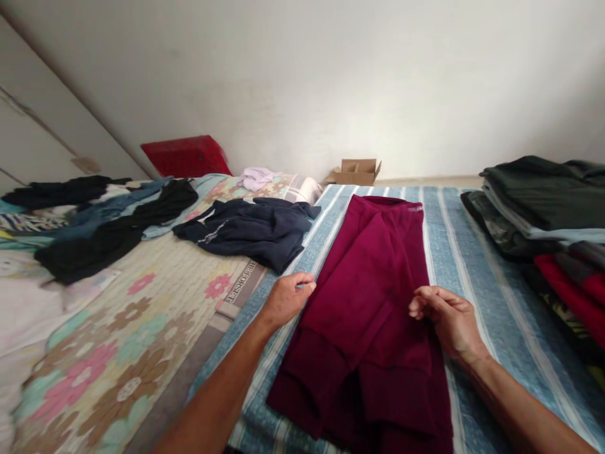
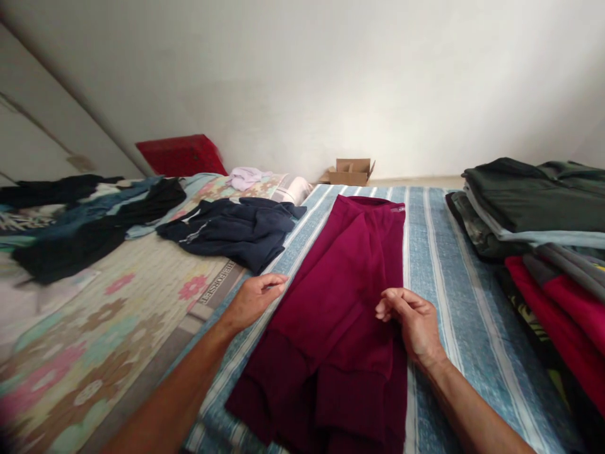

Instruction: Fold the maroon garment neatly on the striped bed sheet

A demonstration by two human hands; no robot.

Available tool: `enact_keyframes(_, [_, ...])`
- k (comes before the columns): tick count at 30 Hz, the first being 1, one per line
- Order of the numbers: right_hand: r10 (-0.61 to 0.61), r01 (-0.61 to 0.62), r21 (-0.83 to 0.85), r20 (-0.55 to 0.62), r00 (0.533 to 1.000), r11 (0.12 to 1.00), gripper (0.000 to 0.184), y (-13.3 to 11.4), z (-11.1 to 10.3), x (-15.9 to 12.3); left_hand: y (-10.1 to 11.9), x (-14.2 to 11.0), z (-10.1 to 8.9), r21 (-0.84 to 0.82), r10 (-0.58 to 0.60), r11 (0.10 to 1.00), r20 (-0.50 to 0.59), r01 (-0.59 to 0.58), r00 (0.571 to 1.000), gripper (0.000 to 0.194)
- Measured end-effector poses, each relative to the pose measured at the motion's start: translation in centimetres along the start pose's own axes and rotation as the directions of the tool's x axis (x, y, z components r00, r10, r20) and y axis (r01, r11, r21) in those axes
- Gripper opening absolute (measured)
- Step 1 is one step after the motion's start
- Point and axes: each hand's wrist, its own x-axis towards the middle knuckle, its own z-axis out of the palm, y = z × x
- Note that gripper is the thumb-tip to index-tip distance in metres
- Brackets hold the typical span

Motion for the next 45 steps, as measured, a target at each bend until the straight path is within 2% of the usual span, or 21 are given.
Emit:
enact_keyframes(4, [0.014,-0.014,-0.020,-0.003,1.000,1.000,0.023,0.0,-0.1,0.0,-0.1,-0.4,-0.3,0.014,-0.014,1.000,-0.033,0.014,0.999,0.027])
enact_keyframes(9, [0.025,-0.024,-0.021,0.013,1.000,0.999,0.021,0.0,0.0,0.0,0.5,-1.0,0.1,0.053,0.003,0.999,-0.008,-0.003,1.000,0.025])
enact_keyframes(16, [0.062,-0.062,0.081,0.008,0.998,0.995,0.019,-0.3,-0.1,0.5,1.8,-0.9,1.3,0.150,0.126,0.981,0.001,-0.125,0.992,0.017])
enact_keyframes(22, [0.068,-0.070,0.153,0.019,0.998,0.986,0.017,-0.7,0.0,0.8,4.1,-0.6,3.0,0.173,0.250,0.948,0.108,-0.266,0.962,0.014])
enact_keyframes(28, [0.068,-0.068,0.112,0.006,0.998,0.991,0.022,-0.9,0.1,0.8,6.4,-0.7,5.3,0.234,0.353,0.878,0.272,-0.417,0.895,0.008])
enact_keyframes(31, [0.064,-0.064,-0.008,0.013,0.998,0.998,0.026,-1.4,0.1,0.8,7.3,-0.9,6.0,0.250,0.361,0.858,0.329,-0.449,0.873,0.007])
enact_keyframes(33, [0.078,-0.065,-0.186,0.063,0.995,0.980,0.032,-1.8,0.0,0.8,7.6,-1.3,6.3,0.247,0.369,0.850,0.350,-0.465,0.861,0.006])
enact_keyframes(36, [0.219,-0.117,-0.493,0.155,0.963,0.862,0.041,-2.4,-0.4,0.7,7.6,-1.9,6.5,0.229,0.391,0.840,0.373,-0.492,0.841,0.005])
enact_keyframes(39, [0.373,-0.175,-0.694,0.145,0.916,0.698,0.036,-2.5,-0.8,0.3,7.4,-2.7,6.6,0.222,0.413,0.824,0.395,-0.522,0.820,0.006])
enact_keyframes(42, [0.359,-0.145,-0.790,0.101,0.928,0.596,0.030,-2.3,-0.9,-0.3,7.5,-3.6,6.3,0.188,0.431,0.806,0.462,-0.561,0.775,0.008])
enact_keyframes(45, [0.336,-0.152,-0.814,0.056,0.940,0.561,0.029,-2.2,-0.9,-1.0,7.7,-4.3,5.7,0.143,0.435,0.795,0.545,-0.590,0.717,0.011])
